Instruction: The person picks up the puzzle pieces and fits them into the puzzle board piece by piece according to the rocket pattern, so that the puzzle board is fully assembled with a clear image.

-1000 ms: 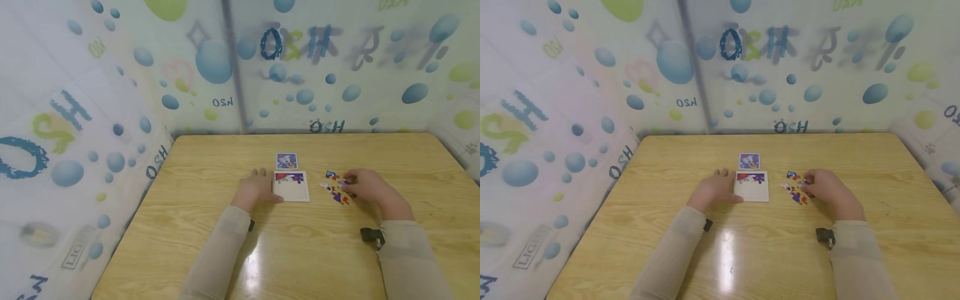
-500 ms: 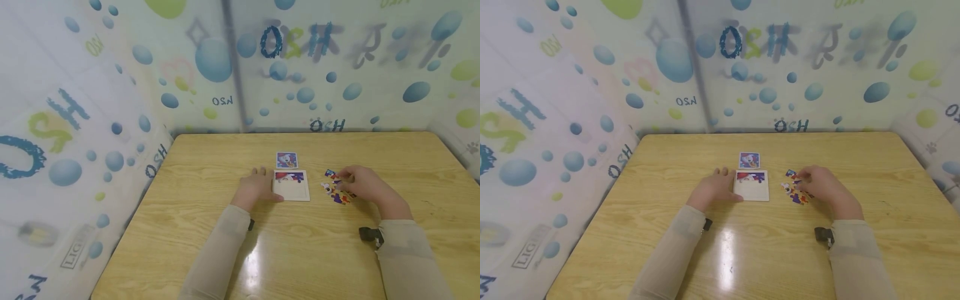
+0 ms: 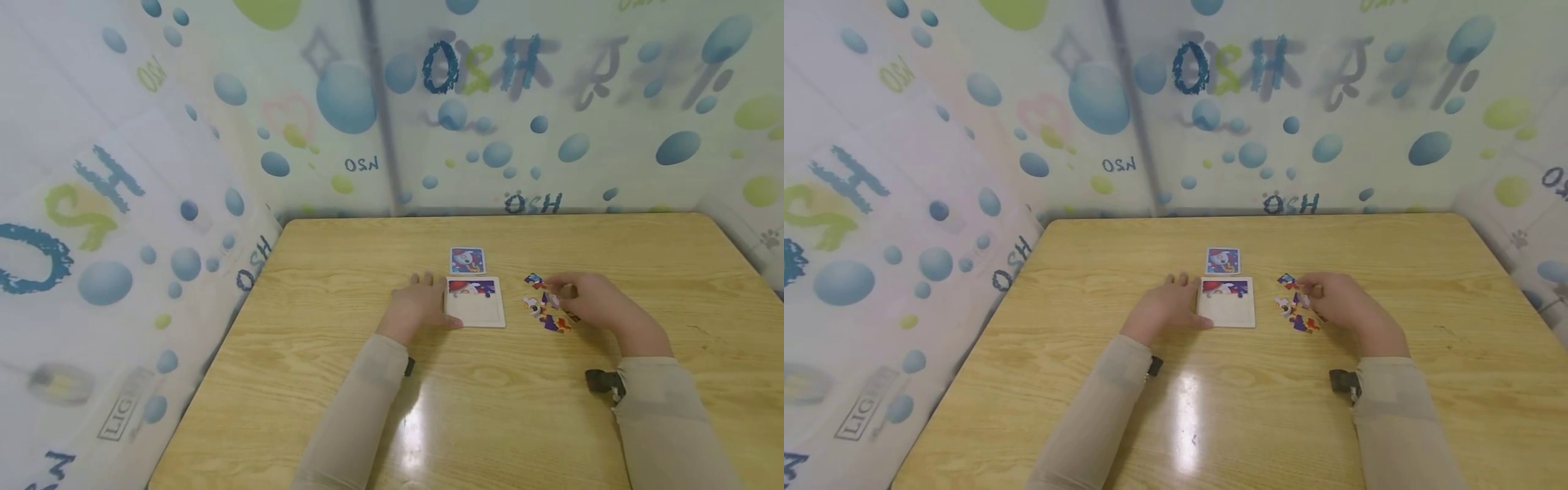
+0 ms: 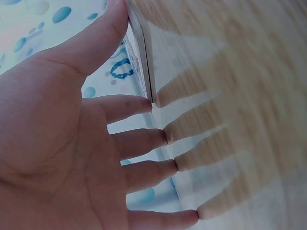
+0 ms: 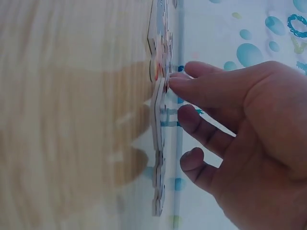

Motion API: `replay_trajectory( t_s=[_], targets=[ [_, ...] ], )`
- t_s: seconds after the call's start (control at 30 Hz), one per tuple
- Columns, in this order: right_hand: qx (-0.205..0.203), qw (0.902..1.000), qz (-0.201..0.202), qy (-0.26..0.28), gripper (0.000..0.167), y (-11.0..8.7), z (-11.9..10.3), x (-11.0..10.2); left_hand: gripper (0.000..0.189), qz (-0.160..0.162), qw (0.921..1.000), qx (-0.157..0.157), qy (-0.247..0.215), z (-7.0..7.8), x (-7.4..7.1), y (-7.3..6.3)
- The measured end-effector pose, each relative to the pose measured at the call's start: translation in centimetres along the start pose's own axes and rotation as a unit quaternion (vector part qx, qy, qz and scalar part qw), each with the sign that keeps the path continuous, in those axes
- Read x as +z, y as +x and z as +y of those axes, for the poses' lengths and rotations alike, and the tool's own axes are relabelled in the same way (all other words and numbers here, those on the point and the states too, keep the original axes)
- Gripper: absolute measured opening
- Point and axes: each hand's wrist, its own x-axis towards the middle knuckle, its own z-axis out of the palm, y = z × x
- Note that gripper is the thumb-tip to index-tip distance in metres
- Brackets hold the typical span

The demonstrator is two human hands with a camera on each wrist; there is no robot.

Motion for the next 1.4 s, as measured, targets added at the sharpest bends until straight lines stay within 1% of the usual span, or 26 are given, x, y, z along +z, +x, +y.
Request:
replay_trajectory(
  t_s=[0.1, 0.2, 0.37, 0.63, 0.97, 1.23, 1.3, 1.4],
  targets=[
    [0.004, 1.0000, 0.004, -0.003, 0.048, -0.18, 0.05, -0.11, 0.107, -0.002, 1.0000, -0.001, 0.001, 0.06, -0.04, -0.05],
    [0.015, 0.9999, -0.001, -0.006, 0.051, -0.33, 0.15, -0.29, 0.108, -0.002, 1.0000, -0.002, 0.001, 0.10, -0.10, -0.11],
    [0.024, 0.9997, -0.006, -0.001, 0.048, -0.37, 0.20, -0.45, 0.107, -0.001, 1.0000, -0.005, 0.000, 0.10, -0.24, -0.21],
    [0.016, 0.9999, -0.004, -0.001, 0.037, -0.38, -0.02, -0.32, 0.107, -0.001, 1.0000, -0.004, 0.009, 0.23, -0.39, -0.27],
    [0.002, 1.0000, -0.003, -0.003, 0.033, -0.38, 0.05, -0.22, 0.108, 0.001, 1.0000, -0.004, 0.002, 0.09, -0.07, 0.11],
    [-0.005, 1.0000, 0.000, 0.008, 0.020, -0.27, 0.09, -0.05, 0.108, -0.002, 1.0000, -0.004, 0.001, 0.07, -0.08, 0.16],
    [-0.007, 0.9999, 0.006, 0.005, 0.019, -0.27, 0.15, -0.03, 0.108, -0.004, 1.0000, -0.004, 0.000, 0.08, -0.08, 0.13],
    [-0.009, 0.9998, 0.019, -0.001, 0.023, -0.30, 0.22, -0.03, 0.108, -0.003, 1.0000, -0.004, 0.001, 0.10, -0.04, 0.13]
  ],
)
